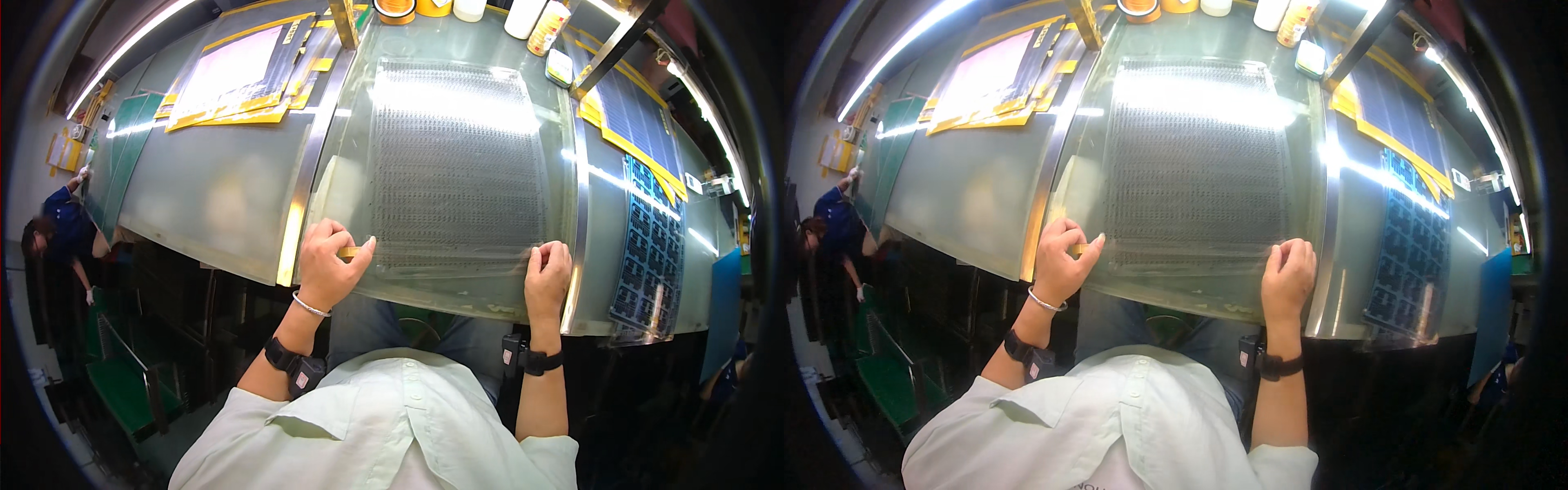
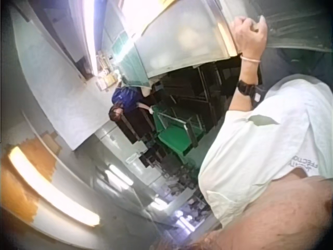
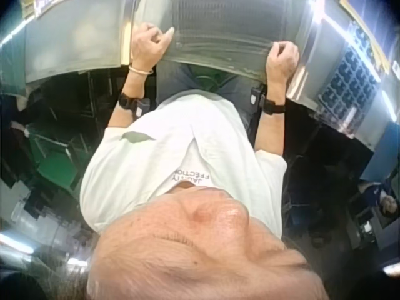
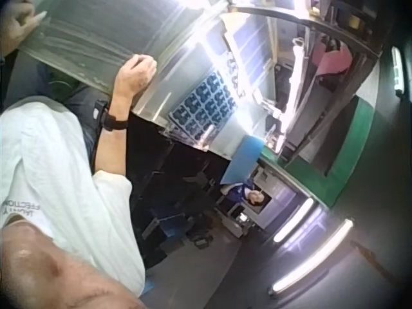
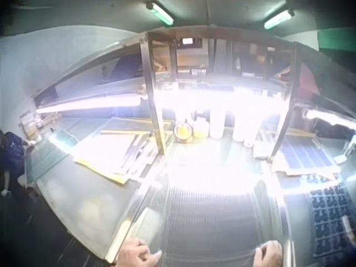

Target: Inspecting thin sheets, applying markers or tape, and sorting them into storage racks.

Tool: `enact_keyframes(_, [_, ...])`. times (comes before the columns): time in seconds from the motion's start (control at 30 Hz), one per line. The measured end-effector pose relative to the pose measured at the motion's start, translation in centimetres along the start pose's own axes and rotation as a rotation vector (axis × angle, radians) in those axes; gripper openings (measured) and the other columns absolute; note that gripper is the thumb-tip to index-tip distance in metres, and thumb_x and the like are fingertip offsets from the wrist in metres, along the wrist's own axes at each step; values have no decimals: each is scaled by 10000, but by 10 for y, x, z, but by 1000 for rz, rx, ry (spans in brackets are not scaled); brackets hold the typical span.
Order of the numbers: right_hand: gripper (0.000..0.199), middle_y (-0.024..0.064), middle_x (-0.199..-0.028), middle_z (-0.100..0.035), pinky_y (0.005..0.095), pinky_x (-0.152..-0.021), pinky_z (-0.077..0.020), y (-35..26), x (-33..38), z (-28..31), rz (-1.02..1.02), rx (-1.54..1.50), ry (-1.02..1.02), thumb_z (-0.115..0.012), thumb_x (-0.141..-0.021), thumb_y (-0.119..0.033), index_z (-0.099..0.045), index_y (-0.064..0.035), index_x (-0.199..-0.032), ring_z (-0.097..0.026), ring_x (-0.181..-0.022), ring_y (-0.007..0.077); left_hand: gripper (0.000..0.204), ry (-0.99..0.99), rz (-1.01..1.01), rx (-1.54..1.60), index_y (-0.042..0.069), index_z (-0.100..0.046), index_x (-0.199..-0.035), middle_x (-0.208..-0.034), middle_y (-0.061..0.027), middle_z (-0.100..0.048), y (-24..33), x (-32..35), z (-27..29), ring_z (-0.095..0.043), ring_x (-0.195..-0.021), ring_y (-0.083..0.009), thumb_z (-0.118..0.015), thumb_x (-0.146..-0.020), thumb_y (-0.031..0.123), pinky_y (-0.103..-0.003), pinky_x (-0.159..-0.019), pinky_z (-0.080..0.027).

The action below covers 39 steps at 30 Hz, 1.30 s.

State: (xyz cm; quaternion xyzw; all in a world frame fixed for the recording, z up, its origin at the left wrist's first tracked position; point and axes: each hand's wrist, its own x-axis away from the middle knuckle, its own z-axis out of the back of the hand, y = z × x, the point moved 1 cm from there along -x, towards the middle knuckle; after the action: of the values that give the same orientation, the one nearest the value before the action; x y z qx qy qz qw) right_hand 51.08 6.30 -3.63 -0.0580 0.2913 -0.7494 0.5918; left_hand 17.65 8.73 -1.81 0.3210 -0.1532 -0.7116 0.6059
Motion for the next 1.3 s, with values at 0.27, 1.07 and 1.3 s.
enact_keyframes(0.27, [119,113,-834,-496,420,-734,-402,2,2,0,11,-20,23,-597,-833,-54,-487,-32,-873,-502,-822,312,304,62,-34,-7,20,-520,-611,-759,-94,-535,1,1,-5,-523,-718,-258,-763,-714,171,-346,-642,-415])
enact_keyframes(1.07, [239,85,-910,-540,412,-767,-393,-82,7,-20,337,94,-90,-702,-732,-85,-578,-106,-935,-525,-911,286,201,149,-135,-227,54,-549,-783,-900,-90,-540,3,10,-32,-515,-868,-289,-715,-708,139,-395,-727,-457])
enact_keyframes(1.3, [115,80,-815,-543,414,-705,-435,-157,14,-94,419,-285,-341,-675,-727,-99,-570,-84,-771,-546,-819,292,239,36,-178,-126,34,-560,-834,-957,-125,-530,9,13,-16,-502,-926,-311,-704,-712,181,-397,-777,-455])
